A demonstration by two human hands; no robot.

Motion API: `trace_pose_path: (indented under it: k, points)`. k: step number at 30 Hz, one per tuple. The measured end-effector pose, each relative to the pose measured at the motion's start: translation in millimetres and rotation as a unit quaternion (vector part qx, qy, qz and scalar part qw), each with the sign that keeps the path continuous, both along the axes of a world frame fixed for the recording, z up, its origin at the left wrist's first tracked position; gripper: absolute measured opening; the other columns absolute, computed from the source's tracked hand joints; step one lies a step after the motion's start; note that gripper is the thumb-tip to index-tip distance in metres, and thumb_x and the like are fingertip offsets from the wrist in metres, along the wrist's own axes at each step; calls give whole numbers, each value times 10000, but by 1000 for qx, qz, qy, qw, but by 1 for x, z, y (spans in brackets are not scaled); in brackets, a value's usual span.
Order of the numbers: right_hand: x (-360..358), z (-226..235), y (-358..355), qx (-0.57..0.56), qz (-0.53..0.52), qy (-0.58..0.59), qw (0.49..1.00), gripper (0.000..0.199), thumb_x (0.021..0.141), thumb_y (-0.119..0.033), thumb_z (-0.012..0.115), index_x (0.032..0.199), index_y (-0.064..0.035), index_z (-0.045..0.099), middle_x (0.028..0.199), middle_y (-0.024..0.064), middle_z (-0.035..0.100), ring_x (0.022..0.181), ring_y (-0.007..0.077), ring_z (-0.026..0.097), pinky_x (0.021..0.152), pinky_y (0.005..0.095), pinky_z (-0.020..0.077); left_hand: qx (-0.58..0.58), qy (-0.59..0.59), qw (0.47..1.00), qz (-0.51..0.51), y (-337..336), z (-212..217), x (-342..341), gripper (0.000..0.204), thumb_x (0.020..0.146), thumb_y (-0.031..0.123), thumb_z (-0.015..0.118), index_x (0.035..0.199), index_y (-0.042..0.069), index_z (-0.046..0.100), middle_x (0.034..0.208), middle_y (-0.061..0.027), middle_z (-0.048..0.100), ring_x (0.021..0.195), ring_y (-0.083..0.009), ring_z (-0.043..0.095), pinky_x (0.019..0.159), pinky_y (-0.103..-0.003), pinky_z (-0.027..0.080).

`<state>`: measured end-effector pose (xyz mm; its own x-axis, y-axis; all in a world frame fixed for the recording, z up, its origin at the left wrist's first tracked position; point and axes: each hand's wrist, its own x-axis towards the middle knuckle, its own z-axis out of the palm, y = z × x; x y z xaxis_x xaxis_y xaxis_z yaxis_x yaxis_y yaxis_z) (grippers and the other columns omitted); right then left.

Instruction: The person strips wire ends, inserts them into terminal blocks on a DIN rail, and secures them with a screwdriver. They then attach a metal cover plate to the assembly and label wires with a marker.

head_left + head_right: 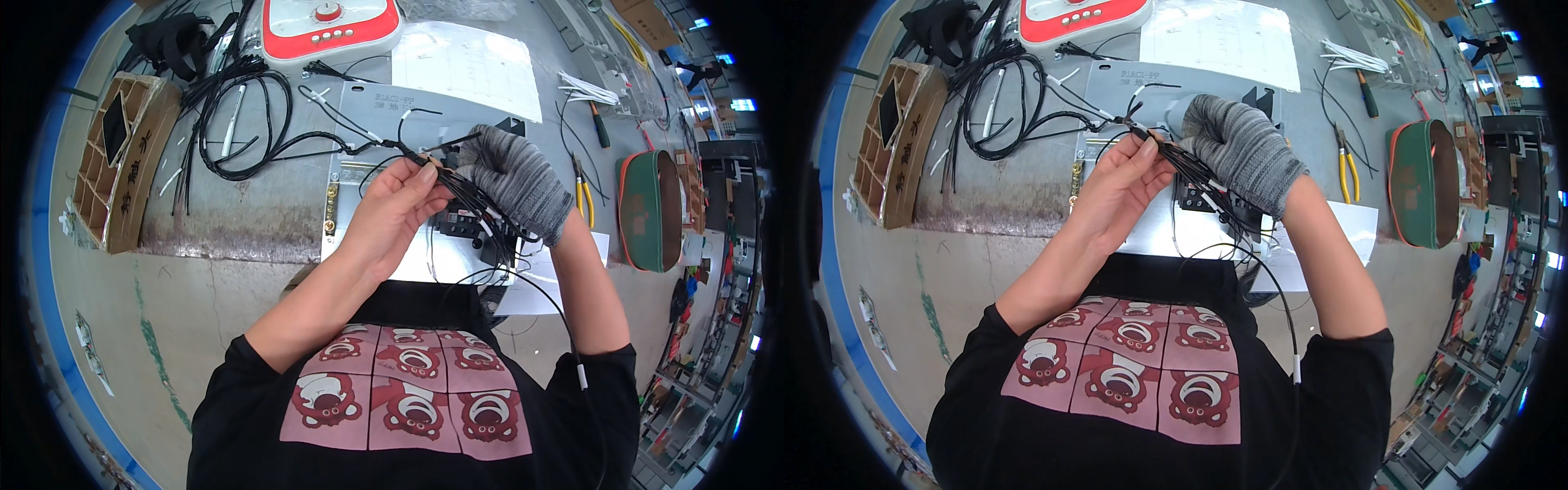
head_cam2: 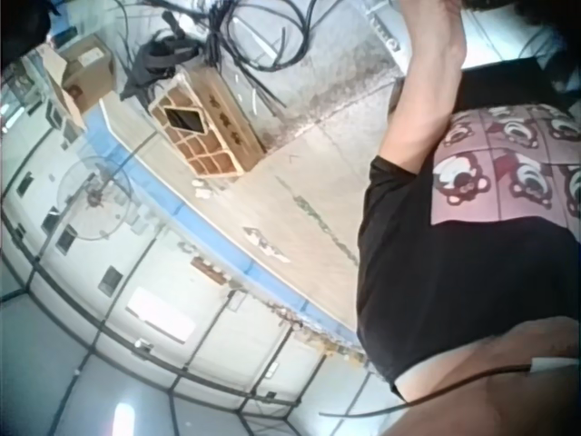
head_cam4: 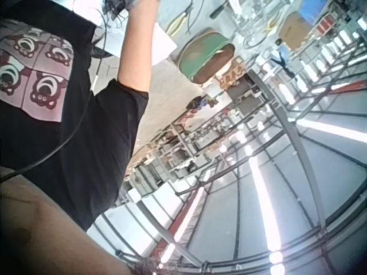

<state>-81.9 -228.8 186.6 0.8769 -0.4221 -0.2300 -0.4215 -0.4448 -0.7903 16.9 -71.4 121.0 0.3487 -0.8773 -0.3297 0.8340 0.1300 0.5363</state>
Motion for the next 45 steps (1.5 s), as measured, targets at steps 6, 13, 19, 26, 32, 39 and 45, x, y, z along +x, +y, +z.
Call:
trace_pose_path:
  k: [6, 13, 19, 26, 32, 39, 45]
  points:
    - [-5, 8, 7, -76, 21, 32, 996, 228, 859, -121, 661, 1029, 30, 643, 899, 179, 696, 793, 293, 677, 743, 330, 538, -22, 3, 1000, 17, -2, 2, -3, 128, 970, 188, 569, 1024, 74, 589, 1077, -51, 658, 883, -77, 582, 822, -232, 459]
    - [-12, 18, 16, -65, -12, -23, 998, 222, 854, -130, 673, 996, 38, 644, 864, 180, 692, 778, 289, 679, 706, 335, 535, -33, 2, 999, 35, -6, 0, -7, 115, 966, 183, 577, 1002, 74, 583, 1117, -64, 662, 851, -67, 589, 796, -217, 477]
    - [-3, 18, 21, -130, 11, 20, 991, 280, 872, -195, 666, 1034, 30, 629, 847, 168, 688, 769, 289, 676, 714, 347, 534, -26, 22, 999, 42, -6, -3, -10, 123, 950, 166, 600, 1037, 79, 597, 1082, -50, 661, 855, -76, 603, 819, -228, 494]
    - [-5, 24, 17, -130, 12, 21, 991, 267, 847, -156, 661, 1049, 15, 625, 861, 167, 677, 792, 327, 659, 741, 368, 533, -42, 86, 995, 5, -2, -7, -6, 120, 942, 140, 607, 1049, 85, 605, 1078, -37, 642, 927, -98, 598, 880, -246, 493]
    - [3, 22, 10, -281, 113, -120, 946, 164, 758, -4, 661, 915, 15, 620, 845, 164, 628, 776, 332, 624, 706, 364, 510, -69, 88, 994, 3, -2, -10, -5, 156, 952, 137, 587, 1096, 88, 619, 1078, -35, 635, 983, -119, 584, 917, -266, 457]
    - [11, 26, 10, -361, 150, -143, 909, 188, 712, -22, 706, 880, -5, 624, 861, 140, 619, 791, 331, 617, 703, 388, 509, -117, 105, 987, -32, -1, -16, 0, 136, 966, 161, 569, 1096, 121, 582, 1085, -14, 613, 995, -122, 582, 926, -280, 469]
    - [15, 24, 18, -365, 125, -116, 915, 169, 743, -94, 709, 875, -31, 625, 826, 124, 599, 787, 323, 599, 701, 402, 494, -140, 121, 983, -12, -3, -20, -5, 233, 977, 160, 543, 1207, 121, 541, 1076, -19, 626, 991, -114, 584, 907, -271, 467]
